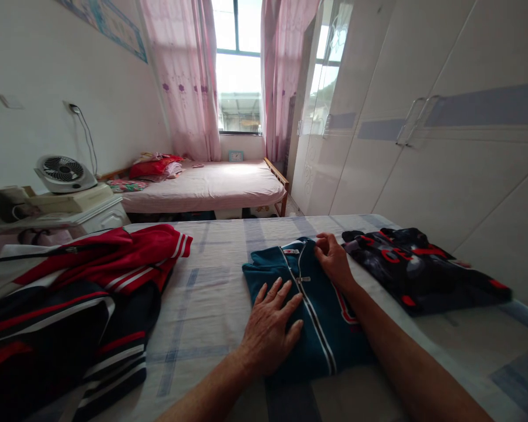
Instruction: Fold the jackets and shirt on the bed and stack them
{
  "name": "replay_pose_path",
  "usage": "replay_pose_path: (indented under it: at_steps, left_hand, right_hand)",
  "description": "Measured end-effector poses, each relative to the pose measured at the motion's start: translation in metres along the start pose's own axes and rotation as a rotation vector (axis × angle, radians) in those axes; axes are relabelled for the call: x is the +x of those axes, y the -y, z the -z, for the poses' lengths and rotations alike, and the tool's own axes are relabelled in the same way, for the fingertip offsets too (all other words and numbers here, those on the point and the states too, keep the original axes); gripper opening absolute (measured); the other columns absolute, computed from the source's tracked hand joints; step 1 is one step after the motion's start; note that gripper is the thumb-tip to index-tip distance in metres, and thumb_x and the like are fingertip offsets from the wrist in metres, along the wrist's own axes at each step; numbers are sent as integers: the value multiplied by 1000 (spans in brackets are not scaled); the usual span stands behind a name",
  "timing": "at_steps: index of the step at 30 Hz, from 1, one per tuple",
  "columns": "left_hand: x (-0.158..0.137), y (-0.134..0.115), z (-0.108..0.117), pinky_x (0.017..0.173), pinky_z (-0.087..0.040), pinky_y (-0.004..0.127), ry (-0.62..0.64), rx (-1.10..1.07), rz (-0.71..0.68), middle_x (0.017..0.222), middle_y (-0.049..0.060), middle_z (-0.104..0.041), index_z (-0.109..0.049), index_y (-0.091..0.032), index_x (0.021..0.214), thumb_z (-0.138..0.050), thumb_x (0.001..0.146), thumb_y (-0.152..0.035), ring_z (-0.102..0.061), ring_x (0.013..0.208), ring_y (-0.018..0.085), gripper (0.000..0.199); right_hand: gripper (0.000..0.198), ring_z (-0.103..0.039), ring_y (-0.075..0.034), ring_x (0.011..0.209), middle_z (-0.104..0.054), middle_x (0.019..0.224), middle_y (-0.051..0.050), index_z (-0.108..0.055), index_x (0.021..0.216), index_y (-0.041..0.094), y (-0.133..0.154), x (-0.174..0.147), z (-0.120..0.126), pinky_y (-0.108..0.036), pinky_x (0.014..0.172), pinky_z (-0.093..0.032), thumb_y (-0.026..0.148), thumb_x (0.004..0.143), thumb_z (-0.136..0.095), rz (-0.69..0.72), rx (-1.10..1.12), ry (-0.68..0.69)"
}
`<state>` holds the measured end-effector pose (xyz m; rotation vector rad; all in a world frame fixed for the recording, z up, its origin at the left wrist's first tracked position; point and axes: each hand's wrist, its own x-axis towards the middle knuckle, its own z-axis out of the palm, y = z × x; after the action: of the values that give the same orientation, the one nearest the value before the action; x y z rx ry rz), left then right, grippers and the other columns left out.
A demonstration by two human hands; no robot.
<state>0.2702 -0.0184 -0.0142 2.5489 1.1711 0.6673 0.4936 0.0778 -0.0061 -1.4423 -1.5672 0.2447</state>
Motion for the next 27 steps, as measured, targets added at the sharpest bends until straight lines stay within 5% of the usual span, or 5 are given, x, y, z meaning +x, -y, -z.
replay_pose_path:
  at_steps: [5, 10, 14, 22, 27]
  left_hand:
    - [0, -1, 0, 113, -16, 50, 18, 52, -10, 148, 3, -34, -45, -30, 134, -46, 88, -37, -21, 139, 24, 47]
    - [0, 2, -2, 112, -19, 52, 9, 105, -40, 148, 5, -34, -43, -29, 135, -46, 88, -36, -23, 138, 25, 48]
    - [0, 5, -4, 111, -19, 53, -2, 119, -56, 148, 4, -34, -43, -30, 135, -45, 89, -35, -24, 138, 25, 47]
    - [-2, 12, -9, 112, -21, 51, -76, 77, -81, 144, 2, -41, -49, -29, 131, -43, 90, -29, -29, 136, 23, 41]
    - [-3, 12, -8, 112, -21, 50, -87, 50, -75, 143, 2, -42, -51, -28, 129, -42, 90, -29, -29, 136, 22, 40]
  right_hand:
    - [19, -60, -16, 84, -64, 92, -5, -63, 89, 19, 5, -4, -6, -29, 82, -44, 26, 86, -45, 169, -253, 315]
    - [35, -52, -18, 109, -57, 122, -6, -55, 121, 22, 4, -10, -10, -32, 95, -38, 26, 90, -41, 214, -394, 262]
    - [34, -49, -21, 115, -58, 124, -4, -64, 113, 23, 1, -9, -10, -38, 98, -36, 32, 90, -39, 203, -408, 354]
    - [37, -56, -21, 109, -63, 117, -10, -62, 114, 16, -1, -13, 37, -36, 98, -40, 25, 85, -41, 33, -148, -12]
    - [47, -41, -21, 127, -50, 135, -10, -51, 130, 15, 16, -12, 43, -36, 108, -27, 34, 90, -37, 147, -271, 58]
